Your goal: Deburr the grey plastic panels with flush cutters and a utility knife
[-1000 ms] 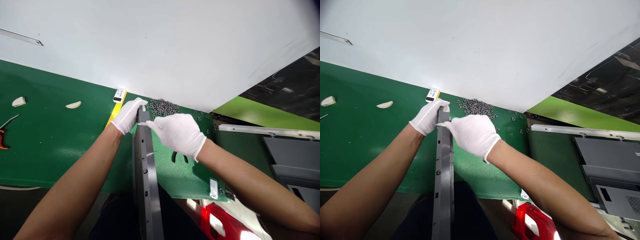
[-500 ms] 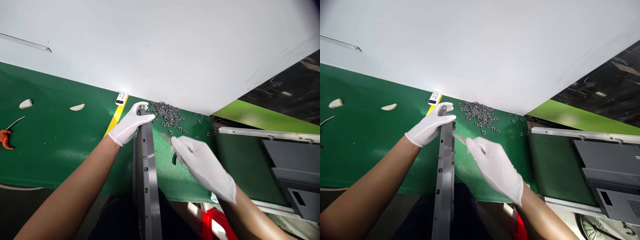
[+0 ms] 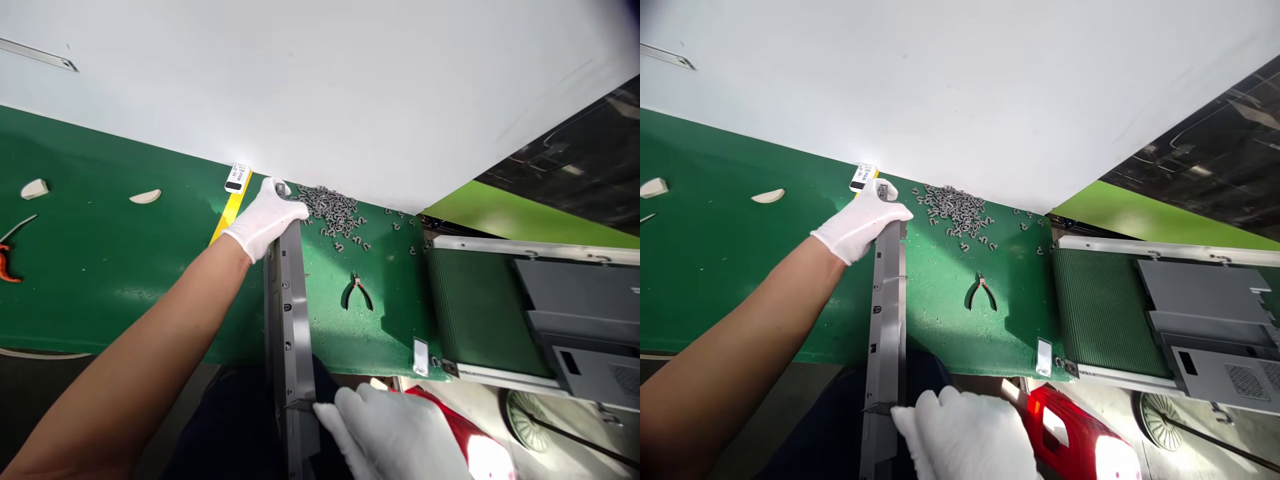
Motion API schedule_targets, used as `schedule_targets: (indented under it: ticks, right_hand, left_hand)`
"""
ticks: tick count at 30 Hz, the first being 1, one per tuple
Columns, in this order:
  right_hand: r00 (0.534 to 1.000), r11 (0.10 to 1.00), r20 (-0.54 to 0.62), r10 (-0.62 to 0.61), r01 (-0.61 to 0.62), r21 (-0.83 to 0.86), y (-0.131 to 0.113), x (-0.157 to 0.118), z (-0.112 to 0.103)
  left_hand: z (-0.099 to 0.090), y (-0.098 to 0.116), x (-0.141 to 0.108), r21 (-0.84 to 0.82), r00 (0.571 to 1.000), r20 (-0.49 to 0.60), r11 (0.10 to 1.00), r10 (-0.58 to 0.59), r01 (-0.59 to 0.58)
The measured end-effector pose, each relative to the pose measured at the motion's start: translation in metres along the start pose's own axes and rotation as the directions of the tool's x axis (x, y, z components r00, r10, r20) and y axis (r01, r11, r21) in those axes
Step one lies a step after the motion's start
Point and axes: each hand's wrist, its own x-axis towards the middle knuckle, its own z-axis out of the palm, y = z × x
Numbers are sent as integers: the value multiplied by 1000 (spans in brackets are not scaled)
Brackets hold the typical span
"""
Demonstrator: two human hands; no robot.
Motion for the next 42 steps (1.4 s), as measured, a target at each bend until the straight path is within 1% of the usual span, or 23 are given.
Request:
schedule_targets:
  ticks: [2, 6, 10, 14, 16, 19, 22, 25, 28, 32, 36, 42]
  right_hand:
    - [1000, 998, 0, -22, 22, -56, -2, 1, 0]
    - [999, 987, 5, -53, 53, -149, -5, 1, -2]
    - [993, 983, 30, -118, 121, -136, -4, 1, -4]
    - [987, 981, 50, -153, 158, -114, -1, 0, -2]
    - [989, 989, 64, -130, 134, -64, 1, -3, 2]
    - [995, 998, 91, -32, 28, 50, 6, -11, 9]
    - [995, 983, 79, 66, -79, 168, 10, -17, 14]
    - [989, 962, 53, 140, -149, 227, 12, -20, 15]
    - [988, 957, 42, 148, -153, 247, 11, -20, 16]
    - [991, 960, 35, 129, -133, 247, 11, -20, 17]
    - [993, 962, 45, 111, -119, 247, 12, -21, 18]
    - [997, 960, 52, 59, -71, 272, 9, -25, 22]
  left_hand:
    - [-1, -1, 0, 23, 1000, -4, 999, 23, -23]
    - [-3, 1, -1, 44, 1000, -12, 999, 29, -28]
    - [-2, 4, -3, 73, 998, -17, 996, 62, -60]
    - [-2, 0, 1, 38, 996, -20, 996, 85, -84]
    - [-3, -2, 2, 6, 993, -30, 994, 111, -111]
    - [-2, -1, 2, -35, 990, -36, 989, 139, -141]
    - [-2, 3, -1, -20, 994, -39, 995, 101, -102]
    - [-2, 4, -2, 32, 996, -31, 996, 80, -79]
    - [-2, 4, -2, 44, 995, -35, 995, 92, -90]
    - [-2, 6, -4, 24, 997, -34, 998, 65, -64]
    - [-2, 5, -4, 20, 995, -41, 996, 92, -91]
    - [-2, 2, 0, 53, 996, -7, 995, 90, -89]
